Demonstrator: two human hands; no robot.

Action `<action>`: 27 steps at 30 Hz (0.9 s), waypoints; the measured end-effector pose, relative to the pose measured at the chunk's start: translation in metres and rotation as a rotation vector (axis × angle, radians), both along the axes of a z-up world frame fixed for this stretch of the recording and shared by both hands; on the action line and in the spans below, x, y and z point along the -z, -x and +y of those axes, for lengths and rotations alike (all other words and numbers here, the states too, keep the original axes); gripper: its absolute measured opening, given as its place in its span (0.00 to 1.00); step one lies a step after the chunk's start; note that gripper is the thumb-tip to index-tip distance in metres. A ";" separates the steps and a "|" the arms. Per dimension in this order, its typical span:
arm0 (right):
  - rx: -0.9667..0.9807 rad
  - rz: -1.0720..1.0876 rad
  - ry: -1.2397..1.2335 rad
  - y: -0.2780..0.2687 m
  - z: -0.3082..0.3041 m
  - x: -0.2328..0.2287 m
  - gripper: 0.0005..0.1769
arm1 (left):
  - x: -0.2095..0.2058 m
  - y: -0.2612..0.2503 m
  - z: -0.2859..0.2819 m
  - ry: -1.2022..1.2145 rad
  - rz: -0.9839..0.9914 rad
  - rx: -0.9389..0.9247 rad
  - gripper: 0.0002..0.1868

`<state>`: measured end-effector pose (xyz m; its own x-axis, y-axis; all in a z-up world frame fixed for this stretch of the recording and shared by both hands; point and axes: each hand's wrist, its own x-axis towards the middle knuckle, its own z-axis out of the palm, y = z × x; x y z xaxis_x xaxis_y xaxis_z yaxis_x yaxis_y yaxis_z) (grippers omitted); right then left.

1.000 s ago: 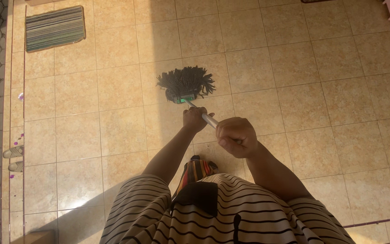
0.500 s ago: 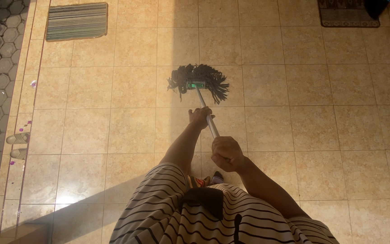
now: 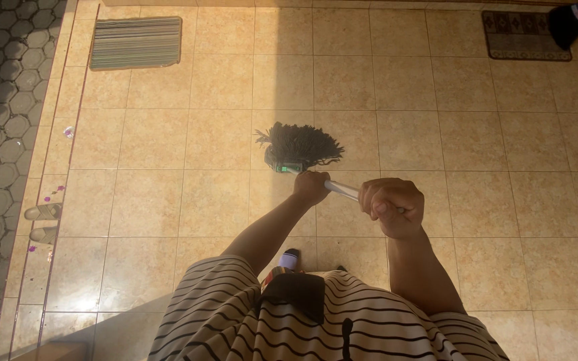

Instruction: The person mops a tiled floor using a string mop. They move the mop back and forth across the surface, covering the area near a doorway and a small rug. The person wears socks and slides while performing the task.

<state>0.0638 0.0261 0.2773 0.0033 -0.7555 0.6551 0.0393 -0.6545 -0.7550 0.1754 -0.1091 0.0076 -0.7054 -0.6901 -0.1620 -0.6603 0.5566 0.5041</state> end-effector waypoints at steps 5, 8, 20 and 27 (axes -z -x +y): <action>0.070 -0.011 0.020 -0.017 -0.008 0.005 0.25 | 0.002 -0.001 -0.016 0.008 -0.040 0.040 0.14; 0.102 -0.011 0.063 -0.025 -0.007 0.014 0.25 | 0.010 -0.006 -0.023 0.048 -0.003 0.071 0.13; 0.086 0.392 -0.105 -0.072 -0.058 0.092 0.22 | 0.092 -0.020 -0.109 0.076 0.106 -0.105 0.20; 0.082 0.214 -0.026 -0.037 -0.052 0.035 0.15 | 0.023 -0.021 -0.082 -0.093 0.076 -0.006 0.17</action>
